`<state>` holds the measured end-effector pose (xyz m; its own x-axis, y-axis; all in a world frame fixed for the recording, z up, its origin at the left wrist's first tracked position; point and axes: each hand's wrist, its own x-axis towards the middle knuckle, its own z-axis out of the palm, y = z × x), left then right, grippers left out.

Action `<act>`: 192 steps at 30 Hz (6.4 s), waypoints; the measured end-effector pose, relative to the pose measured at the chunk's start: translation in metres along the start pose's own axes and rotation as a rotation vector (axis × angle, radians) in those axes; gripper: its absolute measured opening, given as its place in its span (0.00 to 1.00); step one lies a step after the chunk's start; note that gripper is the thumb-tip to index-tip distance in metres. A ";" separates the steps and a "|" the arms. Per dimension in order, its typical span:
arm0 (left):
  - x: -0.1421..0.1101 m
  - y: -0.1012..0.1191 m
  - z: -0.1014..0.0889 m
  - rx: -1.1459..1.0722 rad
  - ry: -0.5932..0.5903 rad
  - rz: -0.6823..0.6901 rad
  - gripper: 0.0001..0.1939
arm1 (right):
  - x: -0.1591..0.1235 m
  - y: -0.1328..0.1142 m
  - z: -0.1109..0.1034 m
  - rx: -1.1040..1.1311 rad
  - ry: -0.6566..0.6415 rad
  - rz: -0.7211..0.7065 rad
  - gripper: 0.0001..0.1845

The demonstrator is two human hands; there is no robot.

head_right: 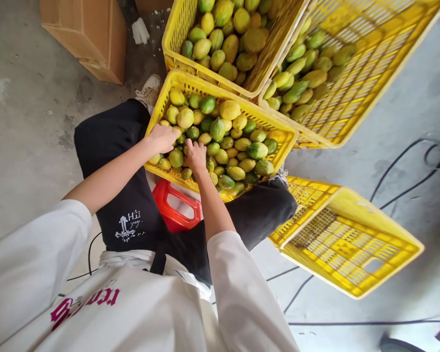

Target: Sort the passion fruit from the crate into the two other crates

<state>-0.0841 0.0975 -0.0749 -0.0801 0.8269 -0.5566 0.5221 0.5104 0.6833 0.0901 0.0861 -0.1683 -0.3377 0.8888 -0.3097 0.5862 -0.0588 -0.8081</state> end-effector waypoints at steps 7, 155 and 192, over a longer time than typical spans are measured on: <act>-0.019 -0.003 0.034 0.237 -0.095 0.080 0.13 | -0.043 -0.008 -0.019 0.304 0.179 0.016 0.15; -0.052 0.131 0.002 -1.186 -0.222 -0.153 0.17 | -0.057 -0.092 -0.196 1.276 0.058 0.109 0.20; -0.054 0.129 0.002 -1.184 -0.266 -0.124 0.20 | -0.052 -0.089 -0.191 1.256 0.114 0.143 0.21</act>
<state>-0.0108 0.1182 0.0424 0.1749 0.7541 -0.6331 -0.5844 0.5970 0.5496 0.1961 0.1319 0.0148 -0.2273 0.8695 -0.4385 -0.5088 -0.4900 -0.7078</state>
